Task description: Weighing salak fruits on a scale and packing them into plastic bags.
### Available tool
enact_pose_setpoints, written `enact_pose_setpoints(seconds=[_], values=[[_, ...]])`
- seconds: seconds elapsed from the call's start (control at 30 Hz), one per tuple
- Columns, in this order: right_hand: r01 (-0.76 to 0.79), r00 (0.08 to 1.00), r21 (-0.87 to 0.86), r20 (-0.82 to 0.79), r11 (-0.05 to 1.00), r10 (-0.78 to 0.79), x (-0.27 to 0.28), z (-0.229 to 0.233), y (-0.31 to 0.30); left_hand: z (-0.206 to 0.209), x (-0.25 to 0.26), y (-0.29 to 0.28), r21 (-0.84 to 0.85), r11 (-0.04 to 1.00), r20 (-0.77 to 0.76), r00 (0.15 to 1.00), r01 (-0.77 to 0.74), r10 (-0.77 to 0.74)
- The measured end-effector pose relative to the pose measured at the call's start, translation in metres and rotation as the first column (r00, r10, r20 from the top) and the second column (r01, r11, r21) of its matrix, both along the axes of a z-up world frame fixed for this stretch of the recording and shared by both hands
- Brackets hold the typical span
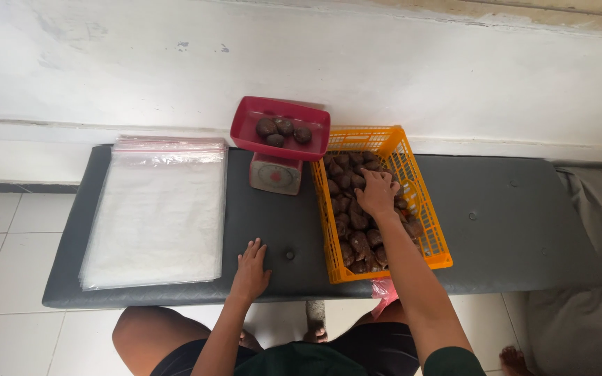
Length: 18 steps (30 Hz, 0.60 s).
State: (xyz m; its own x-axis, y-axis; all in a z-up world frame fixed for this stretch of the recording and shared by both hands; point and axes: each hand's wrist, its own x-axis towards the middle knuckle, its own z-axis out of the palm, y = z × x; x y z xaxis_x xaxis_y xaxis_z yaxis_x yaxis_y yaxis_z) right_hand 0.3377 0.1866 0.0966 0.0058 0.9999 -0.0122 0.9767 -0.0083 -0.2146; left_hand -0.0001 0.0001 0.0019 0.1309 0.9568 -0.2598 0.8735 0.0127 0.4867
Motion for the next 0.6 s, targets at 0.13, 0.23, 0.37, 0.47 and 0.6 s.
enact_pose_setpoints(seconds=[0.13, 0.23, 0.37, 0.47, 0.6], values=[[0.043, 0.992, -0.084, 0.125, 0.996, -0.033, -0.013, -0.016, 0.011, 0.003, 0.001, 0.000, -0.003, 1.000, -0.013, 1.000, -0.014, 0.014], [0.063, 0.978, -0.079, 0.205, 0.995, -0.046, -0.014, -0.027, 0.015, 0.005, 0.001, 0.001, -0.021, 1.000, -0.019, 1.000, -0.005, 0.005], [0.085, 0.978, 0.135, 0.180, 0.987, -0.109, -0.011, -0.024, 0.019, 0.010, 0.001, 0.001, -0.026, 1.000, -0.004, 1.000, -0.006, 0.005], [0.125, 0.986, 0.327, -0.144, 0.937, -0.082, -0.023, 0.028, 0.017, 0.012, 0.001, 0.003, -0.032, 0.999, 0.018, 1.000, -0.013, 0.013], [-0.014, 0.821, 0.509, -0.486, 0.861, 0.301, -0.058, 0.119, -0.003, 0.013, 0.000, 0.003, -0.062, 0.998, 0.034, 0.999, -0.010, 0.012]])
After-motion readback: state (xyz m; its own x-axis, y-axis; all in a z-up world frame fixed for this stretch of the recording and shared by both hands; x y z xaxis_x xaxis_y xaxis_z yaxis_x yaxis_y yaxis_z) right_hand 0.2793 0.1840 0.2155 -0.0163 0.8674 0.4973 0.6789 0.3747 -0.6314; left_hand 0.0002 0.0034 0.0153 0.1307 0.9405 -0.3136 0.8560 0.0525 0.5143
